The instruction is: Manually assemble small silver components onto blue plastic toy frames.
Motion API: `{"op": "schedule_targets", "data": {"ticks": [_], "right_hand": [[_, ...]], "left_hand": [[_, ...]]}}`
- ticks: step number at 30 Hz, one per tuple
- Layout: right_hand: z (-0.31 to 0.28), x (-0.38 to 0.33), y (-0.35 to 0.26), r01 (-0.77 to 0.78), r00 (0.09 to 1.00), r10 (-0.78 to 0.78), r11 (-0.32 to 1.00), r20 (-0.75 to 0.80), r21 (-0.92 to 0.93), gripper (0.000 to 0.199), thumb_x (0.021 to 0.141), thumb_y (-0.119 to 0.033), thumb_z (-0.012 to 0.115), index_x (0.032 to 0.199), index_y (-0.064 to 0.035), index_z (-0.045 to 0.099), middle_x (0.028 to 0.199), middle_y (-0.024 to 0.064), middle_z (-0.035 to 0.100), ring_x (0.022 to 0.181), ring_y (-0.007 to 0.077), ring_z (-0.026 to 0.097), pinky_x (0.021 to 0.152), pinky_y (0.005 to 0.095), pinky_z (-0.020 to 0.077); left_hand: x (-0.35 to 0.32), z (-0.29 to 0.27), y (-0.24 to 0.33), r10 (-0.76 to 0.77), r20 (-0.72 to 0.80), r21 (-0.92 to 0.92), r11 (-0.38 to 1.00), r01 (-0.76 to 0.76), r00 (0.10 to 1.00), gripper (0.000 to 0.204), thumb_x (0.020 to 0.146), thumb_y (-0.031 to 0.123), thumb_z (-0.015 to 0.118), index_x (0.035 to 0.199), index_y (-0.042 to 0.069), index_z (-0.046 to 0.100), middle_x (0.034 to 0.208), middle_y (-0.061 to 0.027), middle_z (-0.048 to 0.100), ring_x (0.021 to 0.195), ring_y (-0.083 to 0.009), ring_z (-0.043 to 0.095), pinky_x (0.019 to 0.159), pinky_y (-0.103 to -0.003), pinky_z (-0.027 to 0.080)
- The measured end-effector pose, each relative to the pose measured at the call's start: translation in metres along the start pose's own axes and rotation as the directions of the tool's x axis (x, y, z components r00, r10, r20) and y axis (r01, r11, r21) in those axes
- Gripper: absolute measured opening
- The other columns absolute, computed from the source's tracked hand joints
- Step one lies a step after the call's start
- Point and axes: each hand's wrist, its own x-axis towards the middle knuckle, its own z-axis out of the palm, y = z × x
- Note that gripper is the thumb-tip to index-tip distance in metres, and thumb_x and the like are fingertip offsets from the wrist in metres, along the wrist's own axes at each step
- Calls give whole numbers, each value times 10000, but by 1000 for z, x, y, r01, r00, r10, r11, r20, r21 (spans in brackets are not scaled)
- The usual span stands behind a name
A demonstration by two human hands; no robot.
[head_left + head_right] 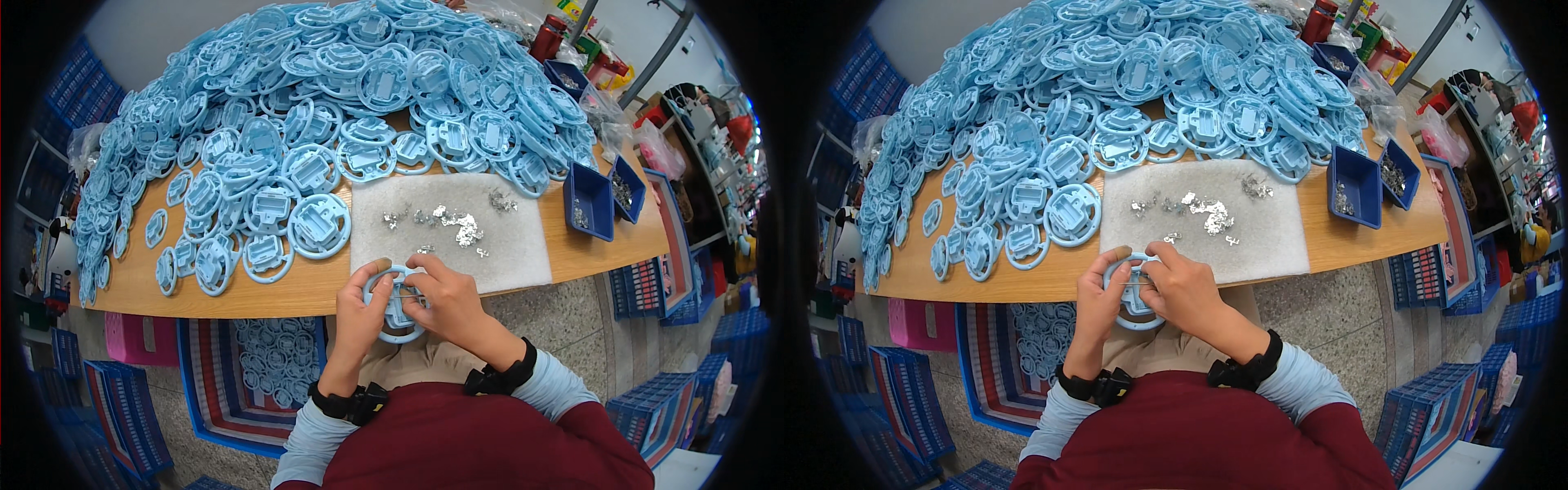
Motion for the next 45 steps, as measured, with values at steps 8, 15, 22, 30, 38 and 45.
{"op": "schedule_targets", "data": {"ticks": [8, 15, 22, 30, 38, 45], "right_hand": [[-4, 3, 9, -5, 1000, 7, 987, -13, 160, 166, 609, -64, 657, 767, -64, 608, 951, 66, 590, 628, 226, 603, 519, 305, 479], [-4, 3, 7, 55, 998, -57, 995, 28, 78, 196, 642, -84, 674, 831, -80, 624, 994, 66, 586, 643, 220, 605, 529, 304, 482], [2, -4, 7, -129, 989, 118, 985, 92, 118, 292, 677, -145, 662, 958, -66, 639, 1022, 88, 584, 639, 189, 574, 536, 300, 458], [2, 10, 12, -550, 832, 437, 734, 342, 398, 382, 662, -225, 652, 992, -35, 622, 832, 105, 628, 604, 164, 533, 549, 270, 429], [19, 14, -15, -172, 985, 142, 874, 100, 454, 388, 605, -153, 667, 971, -40, 607, 878, 98, 583, 690, 216, 594, 598, 309, 482], [43, 13, -43, -12, 983, -89, 843, 162, 537, 390, 608, -128, 688, 978, -51, 591, 877, 92, 563, 675, 239, 603, 572, 309, 495]], "left_hand": [[1, 0, 2, -14, 0, -13, 1000, 14, 1000, 293, 863, 80, 551, 1116, -67, 527, 963, -105, 619, 873, -105, 576, 748, -216, 462], [1, 1, 4, -44, 7, -24, 999, 44, 999, 276, 870, 67, 541, 1120, -49, 521, 969, -111, 625, 854, -104, 578, 743, -220, 466], [-1, -4, 0, -94, -1, -84, 992, 94, 996, 311, 870, 73, 539, 1145, -66, 496, 989, -120, 614, 855, -104, 579, 731, -212, 474], [-5, -5, 10, -79, 19, -82, 993, 80, 997, 353, 869, 81, 542, 1173, -79, 462, 1010, -138, 612, 886, -121, 579, 759, -220, 474], [-35, -47, -4, -338, 177, -518, 766, 380, 924, 429, 829, 225, 639, 1158, -16, 507, 1042, -80, 594, 939, -149, 578, 828, -293, 466], [-67, -76, 12, -208, 31, -380, 902, 204, 978, 356, 805, 173, 654, 1079, -35, 564, 993, -75, 610, 891, -136, 584, 786, -275, 471]]}}
